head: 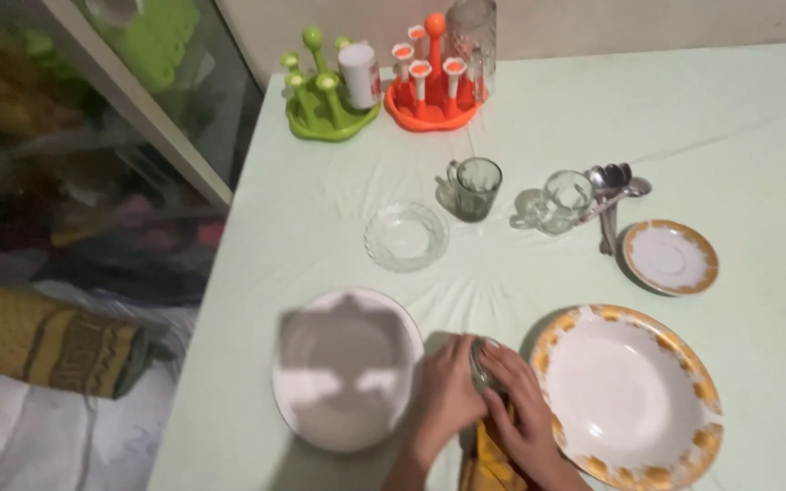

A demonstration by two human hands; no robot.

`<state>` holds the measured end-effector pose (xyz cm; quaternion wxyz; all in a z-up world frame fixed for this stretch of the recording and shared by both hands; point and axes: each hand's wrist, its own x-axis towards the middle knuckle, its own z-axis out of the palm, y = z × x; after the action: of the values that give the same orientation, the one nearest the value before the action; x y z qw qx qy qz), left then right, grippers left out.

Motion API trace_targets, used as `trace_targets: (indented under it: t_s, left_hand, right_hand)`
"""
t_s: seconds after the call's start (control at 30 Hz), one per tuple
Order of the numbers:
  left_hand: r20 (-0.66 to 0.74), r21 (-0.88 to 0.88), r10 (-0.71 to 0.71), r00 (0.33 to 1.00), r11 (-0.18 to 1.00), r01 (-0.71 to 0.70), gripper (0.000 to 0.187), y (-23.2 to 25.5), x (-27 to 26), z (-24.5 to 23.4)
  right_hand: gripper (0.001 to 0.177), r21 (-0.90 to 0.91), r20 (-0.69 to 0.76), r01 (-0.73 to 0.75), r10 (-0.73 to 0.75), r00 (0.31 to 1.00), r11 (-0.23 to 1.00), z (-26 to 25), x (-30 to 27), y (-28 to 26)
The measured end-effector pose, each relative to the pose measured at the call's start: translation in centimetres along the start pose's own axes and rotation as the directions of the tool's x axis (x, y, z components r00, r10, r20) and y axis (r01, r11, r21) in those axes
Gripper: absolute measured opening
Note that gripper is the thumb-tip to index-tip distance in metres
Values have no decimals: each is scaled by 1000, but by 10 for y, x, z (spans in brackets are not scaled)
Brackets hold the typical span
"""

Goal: The person dries a glass mug with a cloth on a table that already has plates, bowls, and cutlery laid out. The person wipes the mug thoroughly and places it back on the table among the other items.

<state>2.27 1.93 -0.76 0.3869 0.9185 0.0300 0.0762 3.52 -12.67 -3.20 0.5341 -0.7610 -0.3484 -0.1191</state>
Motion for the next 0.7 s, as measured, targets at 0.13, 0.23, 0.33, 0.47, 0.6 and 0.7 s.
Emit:
trace_targets:
  t_s: [0.13,0.23,0.33,0.47,0.6,0.7]
  left_hand:
    - [-77,-109,61,995,992,-69,38,-6,-1,0]
    - [-5,-100,10,1000,995,-11,45,-15,-2,5]
    - [-75,-8,75,994,997,-76,53,-22,-5,15]
    - [-63,-36,9,998,999,-11,48,-15,-11,16]
    - [19,-44,-115,993,992,116,51,-19,-7,23]
    - [25,-24,-161,987,987,162,61,-30,-2,37]
  right_hand:
    - [37,-13,-27,14,-15,1000,1000,7,1,0]
    - [36,-20,-51,5,-6,999,1000,9,1,-1]
    - [35,8,-23,-23,23,999,1000,4,-1,-5]
    - [36,7,16,-66,66,998,998,-2,-2,-19]
    - [38,65,95,-222,216,972,973,-9,10,-27]
    - [37,58,92,-173,168,982,983,-11,16,-18]
